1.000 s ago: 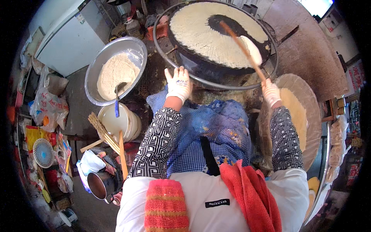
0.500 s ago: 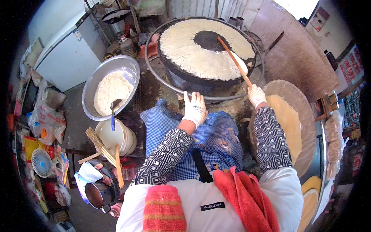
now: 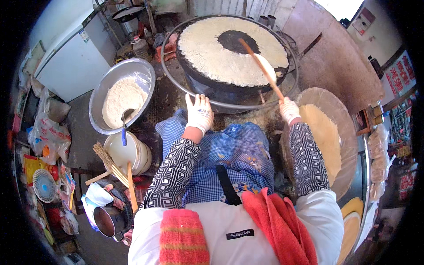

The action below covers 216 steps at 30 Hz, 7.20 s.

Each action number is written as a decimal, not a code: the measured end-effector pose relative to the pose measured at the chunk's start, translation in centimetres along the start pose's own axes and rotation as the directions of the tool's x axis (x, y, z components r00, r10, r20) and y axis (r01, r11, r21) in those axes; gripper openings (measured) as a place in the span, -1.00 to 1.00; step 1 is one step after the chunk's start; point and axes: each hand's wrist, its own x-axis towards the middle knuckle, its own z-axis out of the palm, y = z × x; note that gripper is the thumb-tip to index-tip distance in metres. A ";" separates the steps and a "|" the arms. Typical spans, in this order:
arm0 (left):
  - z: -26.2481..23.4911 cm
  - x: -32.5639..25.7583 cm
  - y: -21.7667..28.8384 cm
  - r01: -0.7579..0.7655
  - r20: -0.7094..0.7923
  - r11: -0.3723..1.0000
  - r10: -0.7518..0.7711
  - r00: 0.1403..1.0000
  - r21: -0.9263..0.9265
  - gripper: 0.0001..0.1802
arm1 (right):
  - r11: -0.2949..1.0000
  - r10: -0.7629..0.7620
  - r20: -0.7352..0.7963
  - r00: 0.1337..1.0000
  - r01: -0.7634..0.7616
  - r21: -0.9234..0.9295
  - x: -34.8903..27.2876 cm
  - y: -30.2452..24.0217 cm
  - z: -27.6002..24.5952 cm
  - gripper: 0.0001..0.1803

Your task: The person spreads batter on a large circular griddle using a wooden stick, flips the crepe with a scraper, and moves the finished crepe to a basket.

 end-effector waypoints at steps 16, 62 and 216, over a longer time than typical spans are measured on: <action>-5.6 2.4 -0.8 0.064 0.185 0.981 -0.030 0.982 -0.183 -0.51 | 0.995 -0.090 0.030 0.995 0.092 -0.044 -2.7 -3.6 -1.8 -0.60; 1.2 0.5 1.2 -0.105 -0.064 0.994 0.104 0.993 -0.004 -0.38 | 0.995 -0.034 0.059 0.998 0.040 -0.092 -2.8 -2.6 -0.8 -0.62; -1.7 8.4 -11.4 0.211 0.279 0.970 -0.238 0.930 0.123 -0.31 | 0.999 0.038 0.081 0.996 -0.037 -0.015 4.2 2.0 -1.0 -0.65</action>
